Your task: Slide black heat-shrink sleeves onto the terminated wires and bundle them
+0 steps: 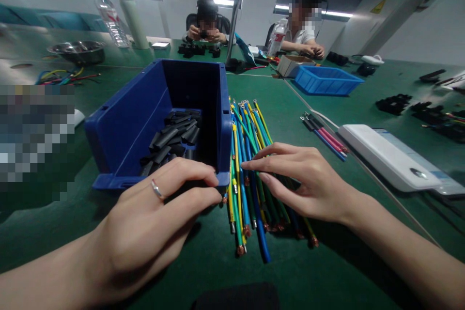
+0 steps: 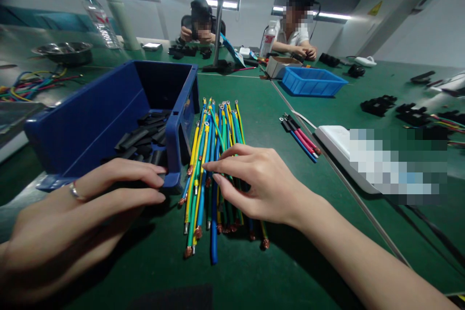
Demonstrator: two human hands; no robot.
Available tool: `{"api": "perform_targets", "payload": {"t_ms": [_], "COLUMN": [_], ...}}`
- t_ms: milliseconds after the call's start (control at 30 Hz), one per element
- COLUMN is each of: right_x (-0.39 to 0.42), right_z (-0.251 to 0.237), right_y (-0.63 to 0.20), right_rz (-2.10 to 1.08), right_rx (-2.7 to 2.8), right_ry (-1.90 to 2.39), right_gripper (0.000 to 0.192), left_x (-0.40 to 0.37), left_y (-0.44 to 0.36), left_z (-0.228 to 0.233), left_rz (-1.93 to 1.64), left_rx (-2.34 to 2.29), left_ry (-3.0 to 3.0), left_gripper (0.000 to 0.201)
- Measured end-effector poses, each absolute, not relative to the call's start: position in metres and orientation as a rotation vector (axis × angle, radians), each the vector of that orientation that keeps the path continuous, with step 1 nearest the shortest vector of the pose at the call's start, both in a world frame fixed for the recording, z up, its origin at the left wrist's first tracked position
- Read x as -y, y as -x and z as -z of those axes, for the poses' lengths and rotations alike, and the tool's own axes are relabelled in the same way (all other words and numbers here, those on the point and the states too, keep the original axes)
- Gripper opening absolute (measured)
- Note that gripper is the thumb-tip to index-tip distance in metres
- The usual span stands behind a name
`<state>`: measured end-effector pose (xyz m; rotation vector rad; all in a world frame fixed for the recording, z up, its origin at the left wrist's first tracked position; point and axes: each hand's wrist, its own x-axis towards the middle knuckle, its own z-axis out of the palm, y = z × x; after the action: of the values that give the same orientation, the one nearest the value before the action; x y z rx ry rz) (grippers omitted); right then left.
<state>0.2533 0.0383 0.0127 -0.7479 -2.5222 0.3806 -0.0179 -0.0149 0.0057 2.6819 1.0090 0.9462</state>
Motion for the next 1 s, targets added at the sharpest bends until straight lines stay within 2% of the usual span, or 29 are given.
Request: {"api": "perform_targets", "payload": {"t_ms": [1000], "right_x": [-0.0314], "right_z": [-0.0197], "right_y": [-0.2499], "right_rz": [-0.37], "right_rx": [2.553], "right_ry": [0.569], "right_gripper": [0.033], "left_x": [0.0146], "left_y": [0.0171], "left_z": [-0.0045], "left_rz": [-0.938], "left_rx": [-1.001], "left_ry": [-2.725], "left_gripper": [0.035]}}
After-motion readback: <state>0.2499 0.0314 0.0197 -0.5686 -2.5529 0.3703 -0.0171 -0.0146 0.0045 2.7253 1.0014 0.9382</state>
